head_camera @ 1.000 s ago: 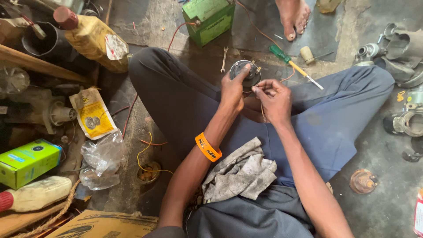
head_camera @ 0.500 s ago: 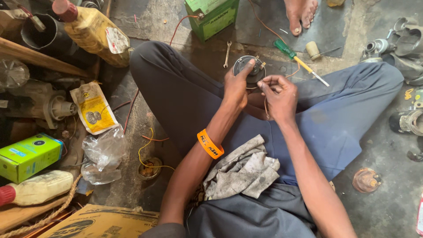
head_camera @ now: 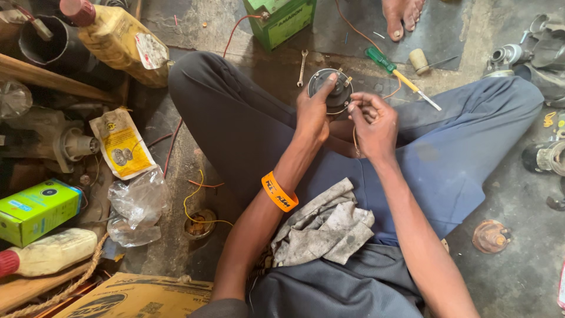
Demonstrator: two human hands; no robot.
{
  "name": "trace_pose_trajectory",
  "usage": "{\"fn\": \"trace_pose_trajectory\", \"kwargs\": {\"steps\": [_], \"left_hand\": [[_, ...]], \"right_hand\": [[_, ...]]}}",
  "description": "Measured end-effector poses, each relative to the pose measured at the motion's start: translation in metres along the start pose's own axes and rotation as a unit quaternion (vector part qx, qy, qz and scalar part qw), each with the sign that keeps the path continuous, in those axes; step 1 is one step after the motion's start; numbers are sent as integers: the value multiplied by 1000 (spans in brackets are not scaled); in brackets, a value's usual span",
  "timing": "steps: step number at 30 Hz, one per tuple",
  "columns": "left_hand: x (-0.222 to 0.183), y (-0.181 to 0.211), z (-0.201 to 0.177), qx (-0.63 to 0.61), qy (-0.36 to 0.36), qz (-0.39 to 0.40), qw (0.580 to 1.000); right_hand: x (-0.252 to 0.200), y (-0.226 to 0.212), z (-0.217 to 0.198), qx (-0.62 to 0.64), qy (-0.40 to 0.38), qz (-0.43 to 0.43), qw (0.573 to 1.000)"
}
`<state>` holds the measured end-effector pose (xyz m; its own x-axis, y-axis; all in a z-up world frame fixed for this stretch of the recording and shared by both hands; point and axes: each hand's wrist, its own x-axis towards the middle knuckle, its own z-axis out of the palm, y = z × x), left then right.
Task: The person sits on the floor and uses a screwdriver to adjust a small circular electrical component connected to a green battery. Another person assists by using pliers to hold a part of the component while the first person continues to adjust it with the screwdriver.
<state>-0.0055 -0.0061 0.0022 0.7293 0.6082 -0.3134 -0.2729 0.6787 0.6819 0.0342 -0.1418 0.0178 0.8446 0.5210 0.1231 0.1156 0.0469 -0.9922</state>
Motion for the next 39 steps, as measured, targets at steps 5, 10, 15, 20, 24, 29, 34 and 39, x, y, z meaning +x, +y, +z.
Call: {"fn": "trace_pose_trajectory", "kwargs": {"steps": [5, 10, 15, 20, 24, 29, 34, 39], "left_hand": [[-1, -4, -1, 27, -3, 25, 999], [-2, -5, 1, 28, -16, 28, 999], [-2, -3, 0, 15, -2, 0, 1000], [-2, -2, -1, 10, 7, -4, 1000], [-2, -3, 0, 15, -11, 17, 1000], [-3, -3, 0, 20, -1, 1, 1000], [-1, -4, 0, 18, 3, 9, 1000], [-1, -8, -1, 28, 2, 13, 1000]], "right_hand": [[-2, 3, 2, -7, 12, 16, 1000], [-1, 2, 0, -39, 0, 8, 999], [-3, 1, 0, -76, -4, -22, 997], [-2, 2, 1, -22, -6, 3, 1000], [-1, 4, 1, -2, -4, 10, 1000], [-3, 1, 0, -51, 3, 7, 999], [-2, 2, 1, -16, 8, 22, 1000], [-2, 5, 1, -13, -5, 7, 1000]]}}
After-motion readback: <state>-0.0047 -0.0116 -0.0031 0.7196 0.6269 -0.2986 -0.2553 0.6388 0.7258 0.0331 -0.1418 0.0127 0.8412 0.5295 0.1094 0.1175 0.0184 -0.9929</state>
